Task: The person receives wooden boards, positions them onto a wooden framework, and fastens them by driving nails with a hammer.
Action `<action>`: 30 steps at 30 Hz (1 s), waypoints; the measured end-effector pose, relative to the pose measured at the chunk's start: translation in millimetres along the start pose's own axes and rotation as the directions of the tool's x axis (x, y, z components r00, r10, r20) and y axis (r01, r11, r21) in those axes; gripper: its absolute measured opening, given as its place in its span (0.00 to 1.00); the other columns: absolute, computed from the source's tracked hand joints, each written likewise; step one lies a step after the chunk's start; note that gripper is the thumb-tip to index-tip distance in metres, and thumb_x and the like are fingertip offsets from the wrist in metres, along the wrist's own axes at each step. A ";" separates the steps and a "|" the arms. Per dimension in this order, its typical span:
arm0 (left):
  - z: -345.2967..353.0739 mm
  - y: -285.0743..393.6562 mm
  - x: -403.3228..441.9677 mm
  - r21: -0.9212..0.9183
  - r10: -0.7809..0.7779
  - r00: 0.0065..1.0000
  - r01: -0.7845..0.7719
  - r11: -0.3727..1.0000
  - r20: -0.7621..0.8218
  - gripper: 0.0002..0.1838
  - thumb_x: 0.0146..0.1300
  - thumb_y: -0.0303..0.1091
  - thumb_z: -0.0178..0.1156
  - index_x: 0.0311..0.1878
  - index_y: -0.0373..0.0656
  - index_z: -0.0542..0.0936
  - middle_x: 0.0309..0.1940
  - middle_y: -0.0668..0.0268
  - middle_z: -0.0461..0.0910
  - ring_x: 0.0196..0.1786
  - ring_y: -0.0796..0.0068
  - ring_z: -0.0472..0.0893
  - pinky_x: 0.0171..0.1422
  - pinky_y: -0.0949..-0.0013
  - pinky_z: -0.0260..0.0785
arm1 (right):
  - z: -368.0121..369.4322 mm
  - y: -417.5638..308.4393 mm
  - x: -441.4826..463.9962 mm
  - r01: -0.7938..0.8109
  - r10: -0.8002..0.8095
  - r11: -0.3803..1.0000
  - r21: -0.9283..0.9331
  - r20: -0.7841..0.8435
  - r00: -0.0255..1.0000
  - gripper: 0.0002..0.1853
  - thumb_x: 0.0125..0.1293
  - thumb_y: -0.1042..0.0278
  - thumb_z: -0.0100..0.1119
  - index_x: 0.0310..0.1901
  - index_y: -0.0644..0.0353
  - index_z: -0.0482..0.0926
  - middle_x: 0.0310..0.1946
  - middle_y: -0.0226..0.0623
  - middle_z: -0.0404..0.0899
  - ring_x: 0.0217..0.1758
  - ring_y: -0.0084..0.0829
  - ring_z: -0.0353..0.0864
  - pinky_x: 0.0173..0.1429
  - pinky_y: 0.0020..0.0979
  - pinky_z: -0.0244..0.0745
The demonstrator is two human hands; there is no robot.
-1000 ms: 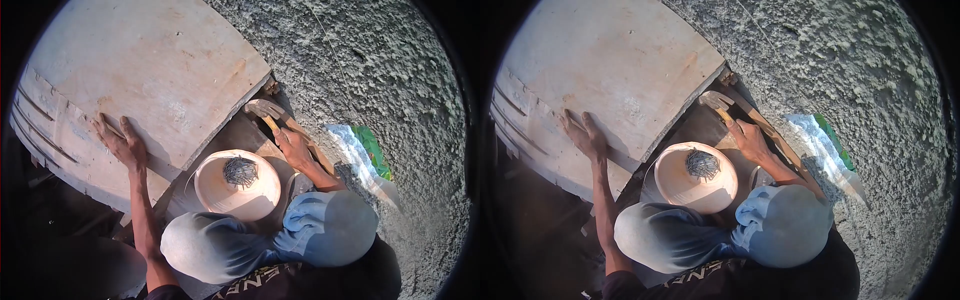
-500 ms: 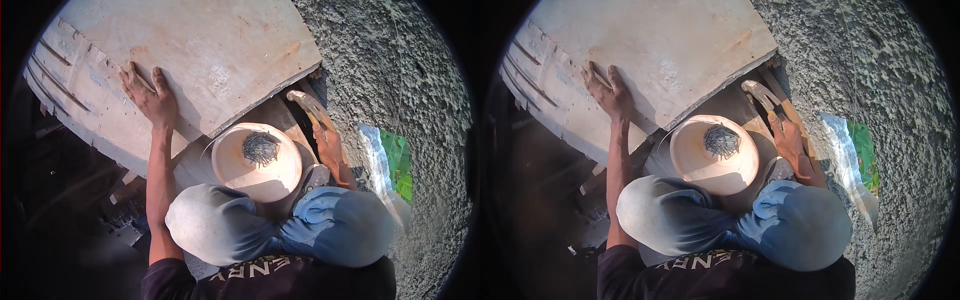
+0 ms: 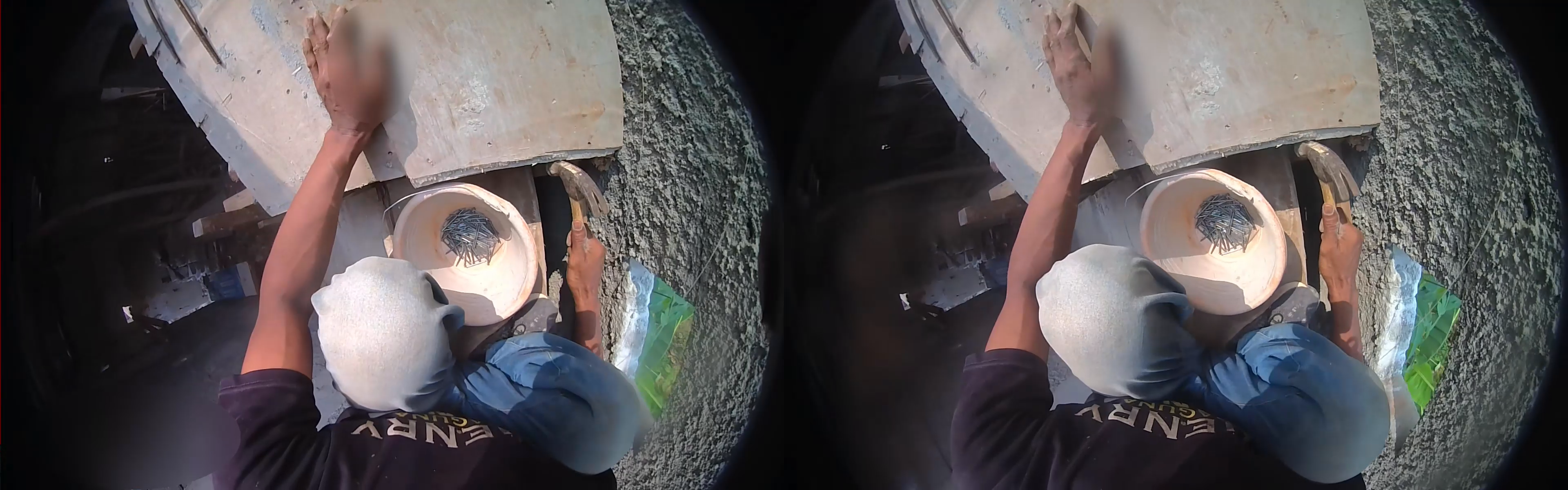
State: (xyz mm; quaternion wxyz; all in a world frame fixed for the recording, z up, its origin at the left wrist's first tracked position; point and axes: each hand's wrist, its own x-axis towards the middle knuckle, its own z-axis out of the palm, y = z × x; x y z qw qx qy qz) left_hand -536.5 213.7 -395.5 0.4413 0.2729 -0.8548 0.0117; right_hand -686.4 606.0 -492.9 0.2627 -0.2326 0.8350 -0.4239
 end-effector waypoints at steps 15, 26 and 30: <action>-14.9 10.3 3.3 0.049 -0.062 0.995 0.058 0.997 0.076 0.31 0.70 0.42 0.57 0.71 0.35 0.66 0.71 0.33 0.59 0.75 0.35 0.58 0.79 0.43 0.48 | 8.1 -2.4 6.8 -0.087 0.085 0.991 0.097 0.027 0.996 0.32 0.75 0.33 0.47 0.25 0.56 0.73 0.16 0.20 0.61 0.18 0.15 0.59 0.22 0.24 0.52; -3.2 6.9 4.5 0.034 -0.034 0.999 0.034 0.999 -0.014 0.28 0.70 0.46 0.60 0.70 0.46 0.71 0.71 0.41 0.64 0.77 0.45 0.60 0.81 0.47 0.45 | -5.2 -2.6 5.2 0.001 -0.002 1.000 0.017 0.044 0.999 0.32 0.75 0.37 0.51 0.24 0.60 0.74 0.17 0.26 0.68 0.23 0.20 0.64 0.28 0.29 0.58; -10.0 17.3 9.8 0.081 -0.061 0.996 0.055 0.995 0.072 0.29 0.74 0.43 0.56 0.74 0.45 0.66 0.75 0.43 0.59 0.80 0.48 0.55 0.83 0.49 0.41 | -9.4 -15.2 -14.8 0.136 -0.121 0.976 0.171 -0.094 0.988 0.27 0.73 0.42 0.56 0.40 0.64 0.81 0.25 0.30 0.75 0.29 0.21 0.70 0.34 0.31 0.65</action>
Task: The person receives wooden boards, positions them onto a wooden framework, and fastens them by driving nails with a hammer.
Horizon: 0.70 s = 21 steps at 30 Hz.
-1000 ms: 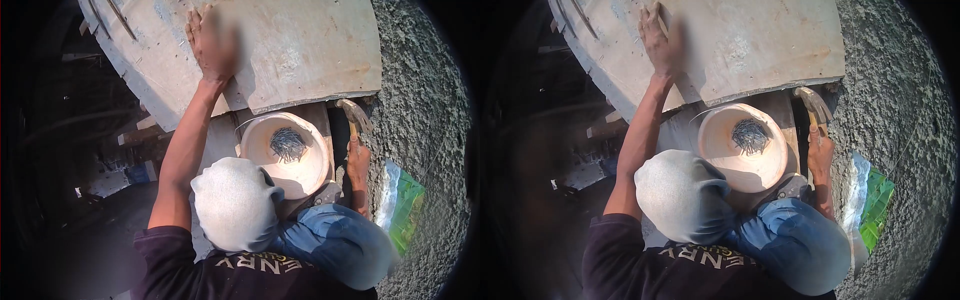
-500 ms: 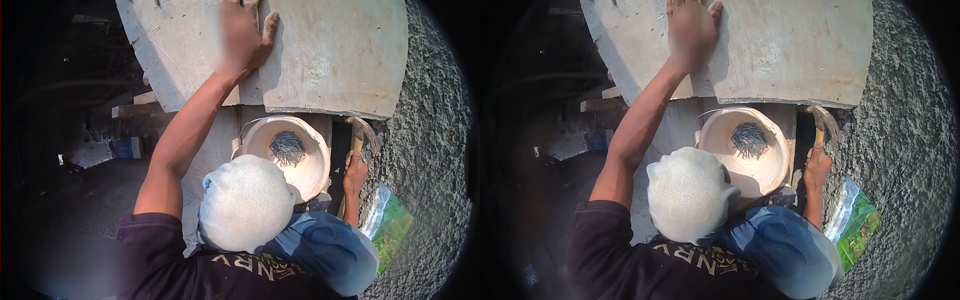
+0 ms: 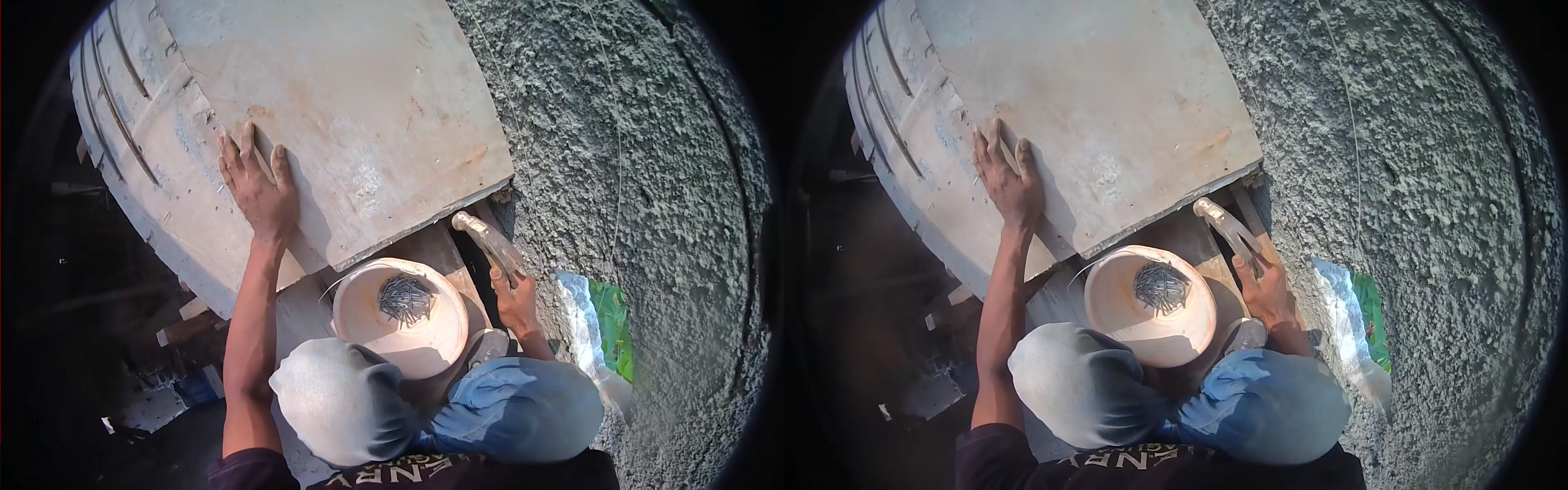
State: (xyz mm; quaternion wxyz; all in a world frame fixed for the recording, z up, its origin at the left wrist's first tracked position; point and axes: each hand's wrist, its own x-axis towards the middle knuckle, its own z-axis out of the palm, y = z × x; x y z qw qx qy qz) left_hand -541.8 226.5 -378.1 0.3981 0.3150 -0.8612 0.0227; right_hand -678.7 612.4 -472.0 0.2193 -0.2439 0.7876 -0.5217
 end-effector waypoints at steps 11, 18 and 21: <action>-14.4 3.9 4.9 -0.099 -0.086 0.995 0.089 0.991 0.043 0.31 0.70 0.38 0.58 0.74 0.44 0.65 0.77 0.40 0.53 0.81 0.46 0.51 0.83 0.46 0.36 | 20.8 -39.4 97.6 0.157 -0.181 0.973 -0.171 -0.133 0.974 0.28 0.79 0.47 0.47 0.35 0.70 0.78 0.19 0.50 0.73 0.23 0.45 0.73 0.33 0.46 0.67; -12.2 -0.2 0.9 -0.131 -0.094 0.994 0.101 0.986 0.054 0.29 0.70 0.38 0.59 0.73 0.45 0.69 0.79 0.42 0.51 0.82 0.46 0.49 0.84 0.46 0.34 | 22.8 -118.3 95.0 0.276 -0.283 0.957 -0.084 -0.084 0.955 0.28 0.78 0.46 0.48 0.30 0.65 0.77 0.17 0.34 0.71 0.21 0.26 0.67 0.28 0.36 0.62; -13.1 -1.4 0.5 -0.156 -0.082 0.995 0.089 0.984 0.052 0.28 0.70 0.38 0.58 0.73 0.45 0.70 0.78 0.41 0.51 0.82 0.46 0.49 0.84 0.47 0.34 | 23.9 -189.8 110.4 0.531 -0.526 0.840 -0.113 0.070 0.848 0.21 0.77 0.54 0.52 0.42 0.70 0.76 0.16 0.47 0.72 0.20 0.49 0.75 0.28 0.45 0.67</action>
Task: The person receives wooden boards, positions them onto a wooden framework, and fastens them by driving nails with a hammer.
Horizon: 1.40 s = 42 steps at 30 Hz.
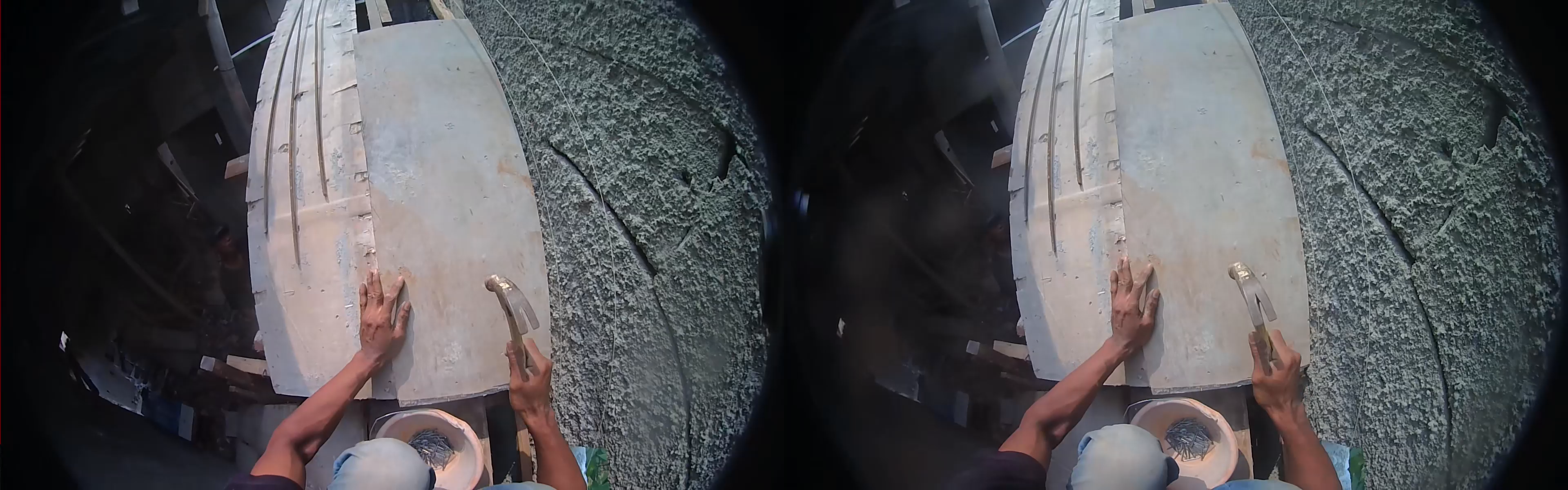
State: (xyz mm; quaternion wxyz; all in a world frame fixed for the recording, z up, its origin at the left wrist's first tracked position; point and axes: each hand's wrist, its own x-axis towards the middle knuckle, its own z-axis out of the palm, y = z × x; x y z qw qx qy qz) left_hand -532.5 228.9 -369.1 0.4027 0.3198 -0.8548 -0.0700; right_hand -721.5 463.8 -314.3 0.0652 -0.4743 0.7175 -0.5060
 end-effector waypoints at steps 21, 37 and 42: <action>-5.0 -23.7 144.2 0.077 -0.085 0.966 0.107 0.991 -0.243 0.46 0.71 0.58 0.55 0.76 0.29 0.55 0.77 0.38 0.52 0.81 0.43 0.50 0.83 0.47 0.39 | 36.7 -21.4 208.8 -0.197 0.149 0.915 -0.351 -0.161 0.976 0.37 0.78 0.42 0.42 0.34 0.77 0.80 0.29 0.69 0.80 0.39 0.68 0.82 0.40 0.56 0.76; 18.9 -44.2 233.5 0.016 -0.117 0.963 0.124 0.992 -0.242 0.51 0.65 0.58 0.62 0.75 0.23 0.55 0.76 0.38 0.56 0.81 0.44 0.51 0.84 0.51 0.39 | 32.9 -51.8 252.0 0.043 -0.108 0.956 -0.290 -0.211 0.972 0.31 0.78 0.49 0.46 0.37 0.76 0.80 0.33 0.68 0.81 0.39 0.64 0.83 0.41 0.54 0.77; 10.4 -41.0 236.8 0.062 -0.133 0.971 0.148 0.987 -0.199 0.51 0.65 0.58 0.62 0.75 0.24 0.55 0.76 0.39 0.56 0.81 0.46 0.52 0.84 0.51 0.39 | 37.3 -14.3 292.8 -0.072 -0.012 0.920 -0.384 -0.213 0.977 0.34 0.79 0.44 0.43 0.38 0.76 0.81 0.33 0.70 0.81 0.43 0.68 0.82 0.45 0.55 0.78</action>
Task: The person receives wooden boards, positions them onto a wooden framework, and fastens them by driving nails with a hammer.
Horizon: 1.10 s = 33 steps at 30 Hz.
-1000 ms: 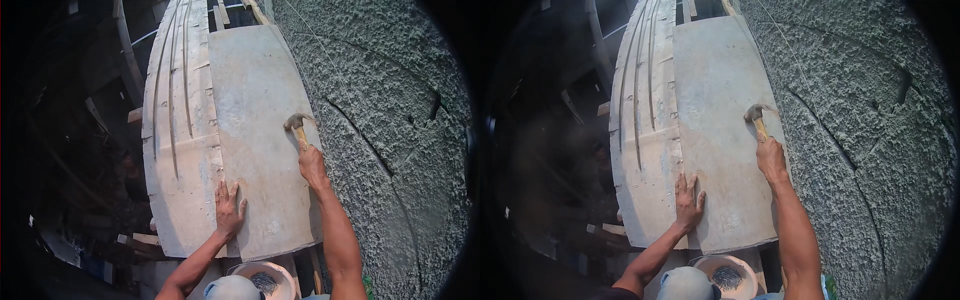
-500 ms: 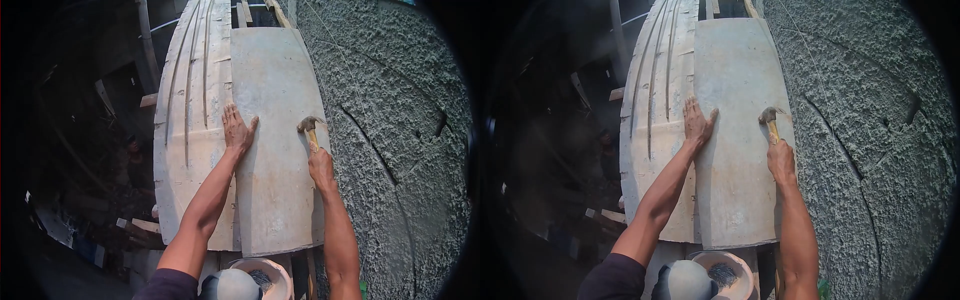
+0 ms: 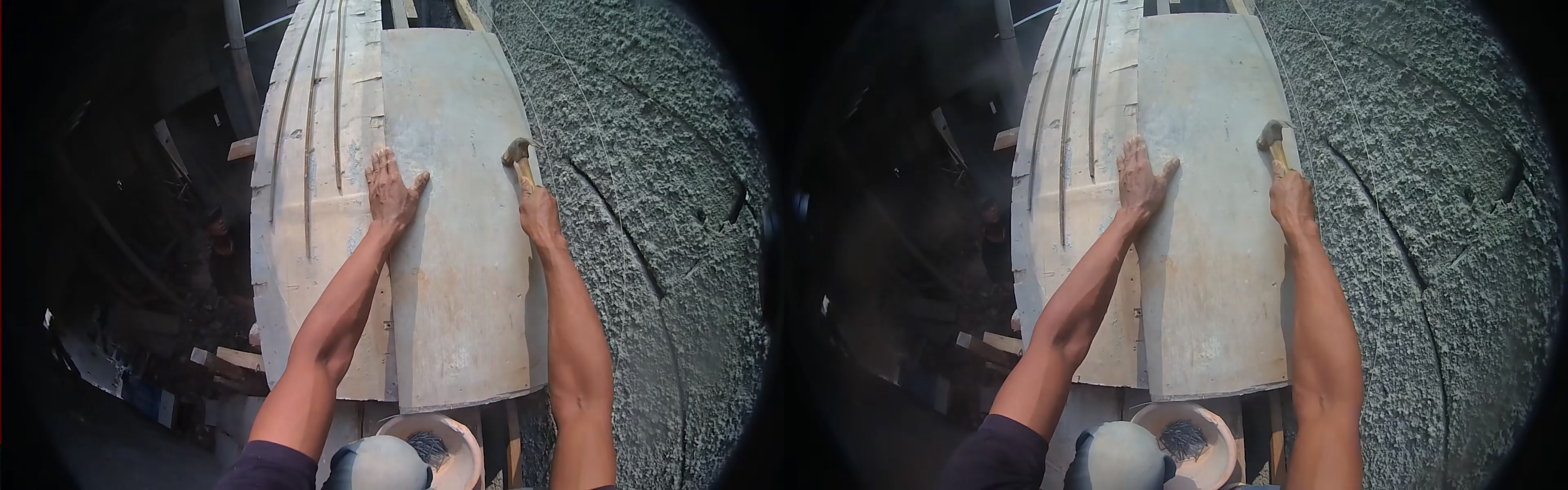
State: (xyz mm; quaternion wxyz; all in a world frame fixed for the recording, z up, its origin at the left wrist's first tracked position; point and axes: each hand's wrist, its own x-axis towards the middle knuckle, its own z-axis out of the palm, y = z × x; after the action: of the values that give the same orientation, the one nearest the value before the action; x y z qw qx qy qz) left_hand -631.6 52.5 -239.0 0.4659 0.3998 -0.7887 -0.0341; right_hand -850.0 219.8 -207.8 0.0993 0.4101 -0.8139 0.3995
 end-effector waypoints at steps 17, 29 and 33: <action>0.2 3.1 4.0 -0.231 -0.046 0.999 0.042 0.972 -0.009 0.52 0.60 0.48 0.70 0.74 0.22 0.54 0.75 0.35 0.55 0.81 0.40 0.47 0.85 0.51 0.36 | -37.6 36.0 -125.1 -0.152 0.155 0.988 -0.031 0.164 0.974 0.35 0.79 0.44 0.41 0.34 0.76 0.80 0.30 0.71 0.80 0.41 0.69 0.81 0.43 0.57 0.75; 9.9 -3.6 7.3 -0.231 -0.006 0.999 -0.003 0.973 -0.037 0.48 0.61 0.46 0.70 0.73 0.24 0.58 0.74 0.34 0.57 0.81 0.38 0.48 0.85 0.50 0.36 | -30.5 2.0 -63.5 0.000 0.001 1.000 0.019 -0.071 0.997 0.35 0.79 0.44 0.43 0.32 0.76 0.79 0.26 0.66 0.79 0.34 0.66 0.80 0.38 0.54 0.72; 5.8 -0.7 11.7 -0.228 -0.005 0.999 -0.004 0.974 -0.039 0.47 0.61 0.45 0.70 0.73 0.24 0.59 0.74 0.33 0.57 0.81 0.38 0.48 0.85 0.50 0.36 | -13.1 7.4 -35.5 -0.077 0.077 0.997 -0.014 0.021 0.997 0.36 0.79 0.44 0.43 0.33 0.78 0.79 0.28 0.69 0.79 0.38 0.68 0.81 0.40 0.54 0.74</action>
State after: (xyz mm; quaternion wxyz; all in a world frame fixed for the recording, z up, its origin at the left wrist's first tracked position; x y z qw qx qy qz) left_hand -638.4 42.4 -234.3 0.5240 0.3447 -0.7701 -0.1166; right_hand -834.8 252.9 -220.8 0.0777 0.3819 -0.8327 0.3933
